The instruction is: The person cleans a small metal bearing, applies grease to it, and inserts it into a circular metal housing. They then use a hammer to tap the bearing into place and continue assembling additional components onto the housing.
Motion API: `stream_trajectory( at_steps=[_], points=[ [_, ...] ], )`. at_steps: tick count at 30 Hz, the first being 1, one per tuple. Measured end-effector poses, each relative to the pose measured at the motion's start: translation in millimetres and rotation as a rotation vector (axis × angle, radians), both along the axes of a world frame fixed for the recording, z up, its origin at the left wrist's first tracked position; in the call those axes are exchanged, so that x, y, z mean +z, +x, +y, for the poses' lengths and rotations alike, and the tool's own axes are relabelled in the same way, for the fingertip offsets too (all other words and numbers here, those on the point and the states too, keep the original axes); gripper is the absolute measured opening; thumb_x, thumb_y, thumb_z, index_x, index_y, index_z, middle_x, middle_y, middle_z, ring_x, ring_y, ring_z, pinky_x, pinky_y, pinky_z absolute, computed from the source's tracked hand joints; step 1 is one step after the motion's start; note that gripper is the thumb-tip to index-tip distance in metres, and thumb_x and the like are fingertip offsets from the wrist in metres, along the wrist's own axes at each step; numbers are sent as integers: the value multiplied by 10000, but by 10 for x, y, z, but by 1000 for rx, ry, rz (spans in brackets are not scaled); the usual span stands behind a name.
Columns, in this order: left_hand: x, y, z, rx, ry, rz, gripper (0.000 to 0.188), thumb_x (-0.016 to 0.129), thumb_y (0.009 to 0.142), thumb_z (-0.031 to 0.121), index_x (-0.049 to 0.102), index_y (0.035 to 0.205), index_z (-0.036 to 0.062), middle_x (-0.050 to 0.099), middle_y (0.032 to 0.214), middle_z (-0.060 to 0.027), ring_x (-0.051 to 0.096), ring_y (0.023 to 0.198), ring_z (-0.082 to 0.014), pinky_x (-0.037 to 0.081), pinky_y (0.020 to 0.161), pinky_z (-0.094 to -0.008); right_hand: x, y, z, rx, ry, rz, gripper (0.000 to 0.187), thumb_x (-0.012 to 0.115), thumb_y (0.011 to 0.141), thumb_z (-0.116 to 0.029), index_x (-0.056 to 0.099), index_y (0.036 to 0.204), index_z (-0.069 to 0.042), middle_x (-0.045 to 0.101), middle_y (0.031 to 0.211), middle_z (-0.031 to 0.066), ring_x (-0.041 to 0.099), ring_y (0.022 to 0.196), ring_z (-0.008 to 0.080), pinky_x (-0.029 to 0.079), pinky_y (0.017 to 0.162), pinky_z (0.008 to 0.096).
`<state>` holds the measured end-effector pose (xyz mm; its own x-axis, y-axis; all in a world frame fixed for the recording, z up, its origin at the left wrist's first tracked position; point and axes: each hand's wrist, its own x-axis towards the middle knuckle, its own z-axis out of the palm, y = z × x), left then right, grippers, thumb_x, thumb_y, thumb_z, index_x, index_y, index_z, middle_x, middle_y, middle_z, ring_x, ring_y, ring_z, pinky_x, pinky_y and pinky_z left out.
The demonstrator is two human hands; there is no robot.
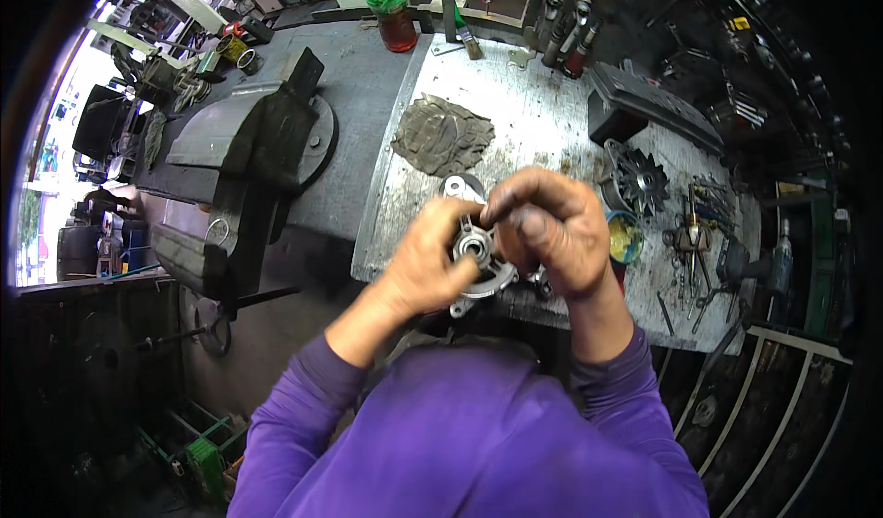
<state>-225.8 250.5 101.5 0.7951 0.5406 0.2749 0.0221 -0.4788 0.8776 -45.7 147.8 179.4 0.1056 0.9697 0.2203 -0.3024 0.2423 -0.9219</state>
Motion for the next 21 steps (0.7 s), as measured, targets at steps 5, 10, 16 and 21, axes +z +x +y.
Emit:
stream_trajectory(
  at_steps=[5,10,16,21],
  points=[
    [218,337,640,-228,505,390,460,716,880,229,690,1311,67,701,1312,-187,648,1235,-398,525,1076,-470,-10,48,98,59,54,32,301,626,1100,-254,684,1133,39,567,671,6,500,550,74,397,526,244],
    [32,516,761,-298,342,674,393,723,922,302,764,1257,100,788,1101,-199,754,1056,-383,589,949,-479,86,57,-17,47,238,177,320,597,1104,-233,662,1164,74,538,641,44,495,538,115,439,533,285],
    [-170,-151,367,334,235,715,686,777,874,432,604,1435,78,771,1009,-256,759,997,-412,596,915,-508,2,90,-319,-180,339,186,434,612,1108,-320,640,1124,113,512,652,59,498,556,128,434,536,288],
    [-146,-520,-391,495,-96,620,906,786,896,505,464,1567,-12,700,674,-173,750,696,-372,587,719,-505,-92,-24,-295,-186,286,148,460,655,1089,-363,652,1108,96,568,703,54,544,601,121,443,558,273]
  ],
)
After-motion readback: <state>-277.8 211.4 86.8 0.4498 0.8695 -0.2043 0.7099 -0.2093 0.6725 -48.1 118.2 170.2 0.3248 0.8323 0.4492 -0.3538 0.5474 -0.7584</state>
